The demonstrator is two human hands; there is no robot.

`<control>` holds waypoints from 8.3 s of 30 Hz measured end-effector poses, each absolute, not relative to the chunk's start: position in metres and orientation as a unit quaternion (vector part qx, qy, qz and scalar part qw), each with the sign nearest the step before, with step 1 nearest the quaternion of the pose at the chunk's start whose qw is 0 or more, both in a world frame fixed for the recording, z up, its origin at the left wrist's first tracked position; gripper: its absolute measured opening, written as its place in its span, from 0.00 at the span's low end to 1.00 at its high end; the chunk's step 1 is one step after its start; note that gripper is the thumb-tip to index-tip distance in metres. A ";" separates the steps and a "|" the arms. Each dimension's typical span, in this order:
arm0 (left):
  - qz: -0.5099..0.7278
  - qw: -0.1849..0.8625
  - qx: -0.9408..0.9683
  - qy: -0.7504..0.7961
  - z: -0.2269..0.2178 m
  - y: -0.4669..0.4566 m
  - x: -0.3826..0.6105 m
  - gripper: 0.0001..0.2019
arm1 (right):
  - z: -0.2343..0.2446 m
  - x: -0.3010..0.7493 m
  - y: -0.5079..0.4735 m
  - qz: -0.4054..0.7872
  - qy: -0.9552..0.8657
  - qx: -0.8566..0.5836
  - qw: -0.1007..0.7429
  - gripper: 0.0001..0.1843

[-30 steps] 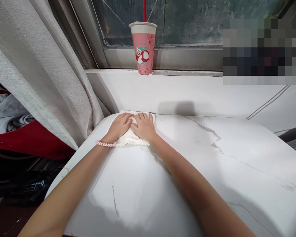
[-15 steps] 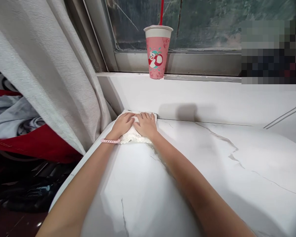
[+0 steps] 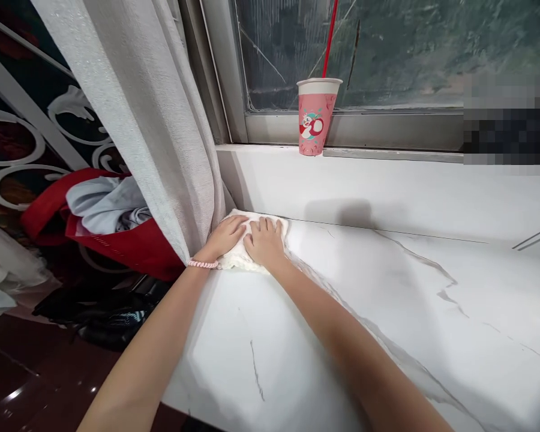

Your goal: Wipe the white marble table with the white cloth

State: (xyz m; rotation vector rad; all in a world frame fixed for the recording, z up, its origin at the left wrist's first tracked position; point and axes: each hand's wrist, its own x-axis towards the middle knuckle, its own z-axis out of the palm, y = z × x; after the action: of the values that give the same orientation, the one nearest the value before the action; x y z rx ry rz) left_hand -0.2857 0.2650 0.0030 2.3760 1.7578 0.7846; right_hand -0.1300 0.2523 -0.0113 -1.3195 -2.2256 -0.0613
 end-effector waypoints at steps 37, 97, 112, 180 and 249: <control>0.145 -0.170 0.786 0.576 -0.020 0.063 -0.186 0.23 | -0.009 -0.013 0.095 0.047 -0.910 -0.310 0.272 0.28; 0.164 0.032 0.911 0.377 -0.002 0.105 -0.009 0.27 | -0.002 0.194 0.086 0.025 -0.878 -0.432 0.203 0.26; 0.277 0.082 0.865 0.411 -0.002 0.267 0.048 0.15 | -0.019 0.239 0.250 0.049 -0.750 -0.587 0.300 0.25; 0.245 0.072 0.882 0.397 -0.003 0.259 0.143 0.18 | -0.017 0.335 0.247 -0.018 -0.778 -0.595 0.200 0.27; 0.223 0.026 0.912 0.344 -0.004 0.246 0.029 0.19 | -0.019 0.218 0.220 -0.043 -0.762 -0.593 0.257 0.22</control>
State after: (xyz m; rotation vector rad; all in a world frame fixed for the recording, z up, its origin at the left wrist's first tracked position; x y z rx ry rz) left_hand 0.0292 0.2456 -0.0037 2.8186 1.0634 0.6894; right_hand 0.2177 0.2195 -0.0191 -1.6073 -2.0675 -0.1177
